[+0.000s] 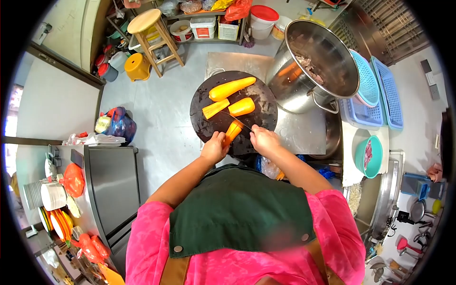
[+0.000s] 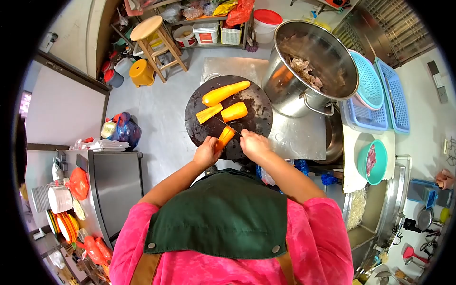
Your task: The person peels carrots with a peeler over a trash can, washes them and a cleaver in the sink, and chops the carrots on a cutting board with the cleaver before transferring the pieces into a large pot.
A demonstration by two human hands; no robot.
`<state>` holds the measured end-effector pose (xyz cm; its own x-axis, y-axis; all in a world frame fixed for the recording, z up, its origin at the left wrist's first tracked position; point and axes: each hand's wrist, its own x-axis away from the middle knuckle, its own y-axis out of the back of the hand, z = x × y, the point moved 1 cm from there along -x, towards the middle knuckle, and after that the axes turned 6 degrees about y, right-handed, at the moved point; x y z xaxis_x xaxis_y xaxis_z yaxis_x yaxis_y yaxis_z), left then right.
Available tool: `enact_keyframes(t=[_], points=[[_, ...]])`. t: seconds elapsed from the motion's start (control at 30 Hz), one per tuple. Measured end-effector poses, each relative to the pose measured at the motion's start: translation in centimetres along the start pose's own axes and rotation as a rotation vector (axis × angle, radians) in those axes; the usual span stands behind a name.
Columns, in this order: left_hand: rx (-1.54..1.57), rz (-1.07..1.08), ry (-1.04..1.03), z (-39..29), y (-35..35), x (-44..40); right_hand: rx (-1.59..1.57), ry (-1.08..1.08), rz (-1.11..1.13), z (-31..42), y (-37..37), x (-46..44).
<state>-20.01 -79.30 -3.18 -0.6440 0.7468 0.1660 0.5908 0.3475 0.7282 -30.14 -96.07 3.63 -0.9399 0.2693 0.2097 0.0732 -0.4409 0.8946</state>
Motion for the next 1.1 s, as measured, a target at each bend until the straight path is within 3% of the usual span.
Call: enact_keyframes(t=[0.07,0.13,0.2,0.43,0.57,0.7,0.8,0.9,1.0,1.1], points=[[0.011,-0.003,0.005,0.0,-0.1,-0.1,-0.068,0.068,-0.164,1.5,1.2,-0.2],[0.022,0.002,0.012,0.2,-0.4,0.2,-0.084,0.079,-0.183,1.1,0.5,-0.1],[0.018,-0.035,-0.008,0.3,-0.7,0.1,0.01,-0.006,0.125,-1.1,-2.2,-0.4],[0.05,-0.078,0.028,0.0,-0.8,-0.1,-0.019,0.04,-0.006,0.4,0.3,-0.4],[0.083,-0.14,0.028,-0.2,-1.0,-0.6,0.037,0.051,0.12,-1.2,-1.3,-1.3],[0.107,-0.178,0.042,-0.2,-1.2,-0.7,-0.036,0.046,0.034,0.4,1.0,-0.3],[0.094,-0.202,0.018,-0.6,-1.2,-1.1,0.013,0.018,0.13,-1.5,-2.2,-0.9],[0.118,-0.164,0.078,-0.4,-1.2,-0.5,-0.005,0.023,0.12,-0.6,-0.3,-0.6],[0.29,-0.127,0.135,0.0,-1.5,0.3,-0.06,0.02,0.085,0.3,0.3,0.1],[0.186,-0.21,0.007,0.5,-1.9,-0.1,0.017,0.018,0.183,-0.6,-1.7,-0.7]])
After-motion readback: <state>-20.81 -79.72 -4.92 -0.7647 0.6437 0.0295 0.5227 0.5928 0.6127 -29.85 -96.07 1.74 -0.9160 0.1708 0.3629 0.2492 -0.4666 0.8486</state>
